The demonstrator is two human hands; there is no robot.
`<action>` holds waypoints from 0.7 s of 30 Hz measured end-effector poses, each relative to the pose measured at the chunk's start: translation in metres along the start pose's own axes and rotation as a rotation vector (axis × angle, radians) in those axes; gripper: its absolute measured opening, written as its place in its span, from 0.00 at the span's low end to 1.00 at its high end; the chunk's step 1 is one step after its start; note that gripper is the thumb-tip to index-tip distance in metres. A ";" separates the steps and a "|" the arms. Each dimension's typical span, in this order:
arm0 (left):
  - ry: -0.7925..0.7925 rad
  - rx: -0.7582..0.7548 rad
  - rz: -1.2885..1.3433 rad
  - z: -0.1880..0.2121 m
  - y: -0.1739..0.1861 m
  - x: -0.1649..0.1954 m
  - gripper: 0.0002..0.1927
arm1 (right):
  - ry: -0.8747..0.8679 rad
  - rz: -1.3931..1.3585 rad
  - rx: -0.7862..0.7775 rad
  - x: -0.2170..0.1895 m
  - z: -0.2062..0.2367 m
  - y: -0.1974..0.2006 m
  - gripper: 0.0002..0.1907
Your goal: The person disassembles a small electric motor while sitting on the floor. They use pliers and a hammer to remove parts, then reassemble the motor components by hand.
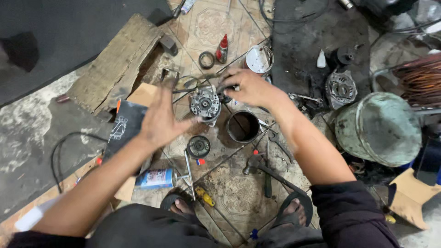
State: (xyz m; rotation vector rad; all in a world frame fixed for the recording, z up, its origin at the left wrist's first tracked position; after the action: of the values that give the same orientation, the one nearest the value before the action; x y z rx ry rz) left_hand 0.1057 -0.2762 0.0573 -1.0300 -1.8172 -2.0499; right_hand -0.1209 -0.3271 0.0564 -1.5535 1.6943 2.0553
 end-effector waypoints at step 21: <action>0.261 0.384 0.395 0.034 -0.098 0.048 0.60 | -0.037 0.067 -0.035 -0.027 0.062 0.014 0.12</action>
State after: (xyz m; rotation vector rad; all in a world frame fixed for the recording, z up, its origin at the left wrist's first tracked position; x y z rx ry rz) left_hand 0.0257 -0.2095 0.0096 -0.8777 -1.6284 -1.4575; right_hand -0.1556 -0.2713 0.0778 -1.4780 1.7292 2.1428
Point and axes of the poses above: each hand's wrist, its own z-axis away from the middle knuckle, its own y-axis out of the back of the hand, x = y × z, the point moved 7 cm from there along -z, towards the middle knuckle, and after that the axes turned 2 degrees about z, right-handed, at the moved point
